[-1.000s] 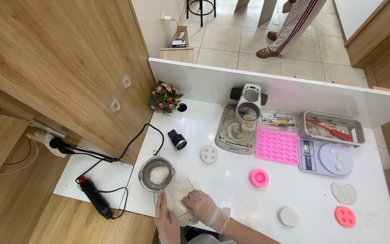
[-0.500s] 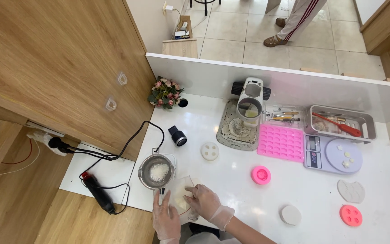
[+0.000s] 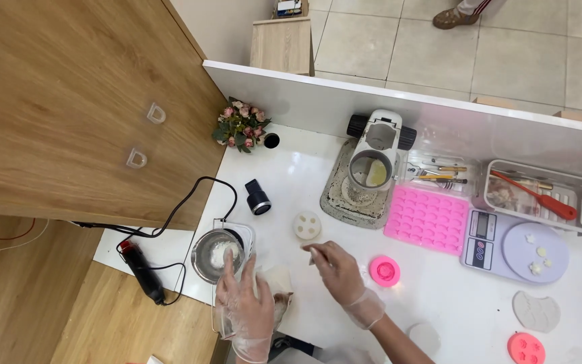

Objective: Measuring and mixing wax flakes and fragrance oil into a container for candle making.

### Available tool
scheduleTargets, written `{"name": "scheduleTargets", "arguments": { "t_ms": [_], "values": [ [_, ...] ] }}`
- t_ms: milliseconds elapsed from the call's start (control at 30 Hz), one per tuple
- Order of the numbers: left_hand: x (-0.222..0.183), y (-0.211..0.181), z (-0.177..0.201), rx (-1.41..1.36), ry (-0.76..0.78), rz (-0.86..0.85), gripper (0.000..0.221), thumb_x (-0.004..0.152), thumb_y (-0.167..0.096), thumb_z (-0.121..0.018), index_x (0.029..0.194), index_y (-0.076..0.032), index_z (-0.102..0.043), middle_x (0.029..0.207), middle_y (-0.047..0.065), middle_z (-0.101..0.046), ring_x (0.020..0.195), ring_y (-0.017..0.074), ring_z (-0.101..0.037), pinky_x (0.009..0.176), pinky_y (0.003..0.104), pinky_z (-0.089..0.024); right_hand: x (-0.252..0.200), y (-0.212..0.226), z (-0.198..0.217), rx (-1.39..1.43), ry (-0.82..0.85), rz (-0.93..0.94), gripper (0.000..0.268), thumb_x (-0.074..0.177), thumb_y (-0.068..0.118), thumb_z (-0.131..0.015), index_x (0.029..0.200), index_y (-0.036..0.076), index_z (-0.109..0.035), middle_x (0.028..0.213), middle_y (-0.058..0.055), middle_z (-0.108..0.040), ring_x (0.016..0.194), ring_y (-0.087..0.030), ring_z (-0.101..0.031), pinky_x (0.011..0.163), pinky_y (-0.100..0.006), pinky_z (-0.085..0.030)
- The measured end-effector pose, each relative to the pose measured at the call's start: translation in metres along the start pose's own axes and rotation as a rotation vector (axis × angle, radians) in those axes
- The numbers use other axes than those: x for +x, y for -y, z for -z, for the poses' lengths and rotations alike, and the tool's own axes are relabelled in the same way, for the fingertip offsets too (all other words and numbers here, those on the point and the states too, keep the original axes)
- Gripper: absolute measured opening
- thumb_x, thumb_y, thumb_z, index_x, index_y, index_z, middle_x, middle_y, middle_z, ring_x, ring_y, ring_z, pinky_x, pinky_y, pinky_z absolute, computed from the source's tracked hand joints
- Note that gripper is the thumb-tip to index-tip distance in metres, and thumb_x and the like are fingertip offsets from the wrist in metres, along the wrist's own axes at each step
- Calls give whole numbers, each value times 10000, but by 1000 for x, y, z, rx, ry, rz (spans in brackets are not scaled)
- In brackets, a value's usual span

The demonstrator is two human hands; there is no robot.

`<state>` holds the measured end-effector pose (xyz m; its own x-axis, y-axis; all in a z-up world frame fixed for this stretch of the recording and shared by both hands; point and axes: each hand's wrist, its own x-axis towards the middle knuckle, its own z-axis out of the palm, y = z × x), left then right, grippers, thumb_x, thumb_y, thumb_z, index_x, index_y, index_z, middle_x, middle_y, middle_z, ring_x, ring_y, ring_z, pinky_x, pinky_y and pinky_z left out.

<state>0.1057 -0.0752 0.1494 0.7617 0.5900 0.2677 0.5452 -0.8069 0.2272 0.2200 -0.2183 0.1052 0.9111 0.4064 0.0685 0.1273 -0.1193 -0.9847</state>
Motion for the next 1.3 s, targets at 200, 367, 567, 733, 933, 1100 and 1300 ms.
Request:
{"name": "scheduleTargets", "arguments": {
  "t_ms": [200,367,567,733,933,1100,1300],
  "values": [
    [6,-16,-26,-14,74,32,544,787,-133,-617,1315,-260,-648,1596,100,-396,1226,295,-452,1053,477,-290,96,36,139,-239,53,463,226,911,69,-698,1133,74,-734,765,24,-595,594,-72,-450,544,-190,-429],
    [16,-32,-36,56,94,-18,544,803,-153,-615,1330,-281,-640,1582,75,-435,1269,276,-441,1068,457,-271,182,7,272,-903,-223,359,180,1065,85,-685,1228,67,-758,1054,-127,-705,897,-210,-592,843,-313,-510],
    [26,-32,-66,137,136,-67,558,802,-161,-607,1338,-318,-614,1606,42,-420,1267,264,-447,1097,521,-228,236,-88,352,-1330,-442,161,196,1162,280,-692,1181,159,-844,1050,-92,-722,1022,-258,-585,785,-363,-516],
    [51,-41,-66,125,153,-248,488,751,-117,-647,1235,-176,-670,1504,208,-512,1033,272,-664,885,431,-536,245,-70,347,-1086,-313,-262,412,1189,408,-461,1333,141,-740,1088,-150,-716,1004,-326,-509,699,-424,-463],
    [59,-42,-90,234,216,-293,529,704,-108,-685,1220,-225,-692,1413,233,-591,1015,275,-719,871,402,-603,247,-47,339,-1000,-264,-459,460,1123,463,-407,1358,188,-691,1192,-120,-691,1071,-318,-541,896,-495,-423],
    [61,-43,-103,311,306,-323,550,722,-124,-655,1265,-210,-655,1480,240,-542,1182,287,-678,969,433,-579,244,-61,338,-1095,-333,-278,436,1110,461,-428,1286,226,-751,1093,-84,-713,919,-259,-574,790,-428,-426],
    [65,-49,-110,333,327,-418,577,701,-94,-640,1275,-157,-622,1440,287,-552,1240,327,-650,999,463,-580,242,-71,336,-1201,-396,-136,414,1126,459,-467,1240,209,-777,989,-56,-725,794,-214,-577,695,-365,-436]
  ]
}}
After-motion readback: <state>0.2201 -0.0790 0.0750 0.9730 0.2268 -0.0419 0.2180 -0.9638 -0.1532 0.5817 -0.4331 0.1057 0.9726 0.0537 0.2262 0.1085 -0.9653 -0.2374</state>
